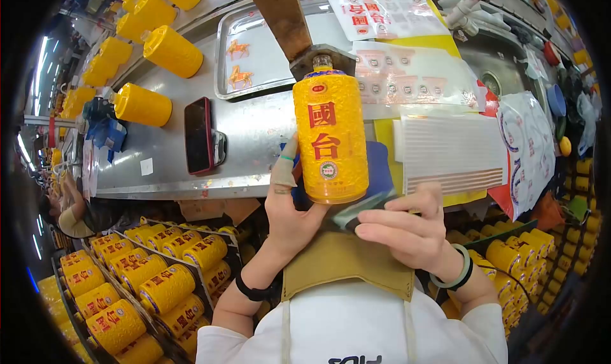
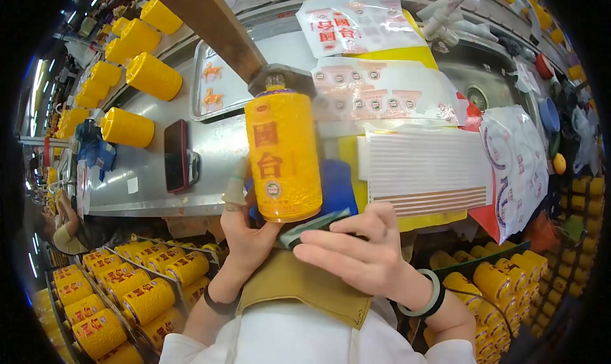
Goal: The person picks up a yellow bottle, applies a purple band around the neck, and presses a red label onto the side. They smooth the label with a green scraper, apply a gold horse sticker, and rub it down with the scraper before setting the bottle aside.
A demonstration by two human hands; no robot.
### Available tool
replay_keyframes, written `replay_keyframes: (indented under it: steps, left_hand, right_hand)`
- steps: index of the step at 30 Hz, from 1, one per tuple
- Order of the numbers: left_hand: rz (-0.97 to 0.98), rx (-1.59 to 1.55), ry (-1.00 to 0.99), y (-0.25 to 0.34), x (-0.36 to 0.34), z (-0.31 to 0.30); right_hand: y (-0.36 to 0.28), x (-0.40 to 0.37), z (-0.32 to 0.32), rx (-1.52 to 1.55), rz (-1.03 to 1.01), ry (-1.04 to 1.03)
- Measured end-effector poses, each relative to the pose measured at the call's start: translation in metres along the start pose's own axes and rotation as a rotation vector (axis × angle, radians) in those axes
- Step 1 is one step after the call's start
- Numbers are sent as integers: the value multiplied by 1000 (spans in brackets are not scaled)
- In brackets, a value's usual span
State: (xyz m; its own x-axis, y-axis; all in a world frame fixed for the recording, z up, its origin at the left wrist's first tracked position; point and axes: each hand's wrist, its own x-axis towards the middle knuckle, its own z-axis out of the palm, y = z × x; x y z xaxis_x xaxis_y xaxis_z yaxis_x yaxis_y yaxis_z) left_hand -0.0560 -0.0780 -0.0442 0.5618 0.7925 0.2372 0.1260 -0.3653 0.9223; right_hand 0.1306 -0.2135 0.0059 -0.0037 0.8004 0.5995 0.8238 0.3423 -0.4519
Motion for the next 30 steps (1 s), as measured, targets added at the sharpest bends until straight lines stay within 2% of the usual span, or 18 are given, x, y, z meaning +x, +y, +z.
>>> replay_keyframes:
  steps: [5,7,9,11,15,19,21,23,25,27,30]
  left_hand:
    - [-28,-41,55,-2,1,2]
    - [68,95,65,3,1,0]
    - [63,89,75,11,3,-2]
    - [207,240,69,16,5,-3]
    - [187,270,53,21,3,-5]
    - [235,294,62,20,7,-4]
    - [259,281,71,20,7,-4]
    - [258,315,85,17,6,-2]
    - [227,281,93,15,1,-1]
    - [199,251,99,12,3,-2]
    - [252,312,84,9,3,-3]
  right_hand:
    - [5,-1,4,0,99,111]
    - [5,6,1,-102,19,84]
    - [-2,9,-2,-106,-11,48]
    - [-8,12,-3,-109,-81,-53]
    - [-6,18,-3,-202,-59,61]
    - [-15,16,-2,-118,-115,-89]
    - [-5,22,-3,-104,-131,-71]
    - [9,34,-4,-184,-94,66]
    - [15,38,-1,-199,-86,79]
    - [16,38,5,-32,-150,-10]
    - [32,66,7,-66,-106,-41]
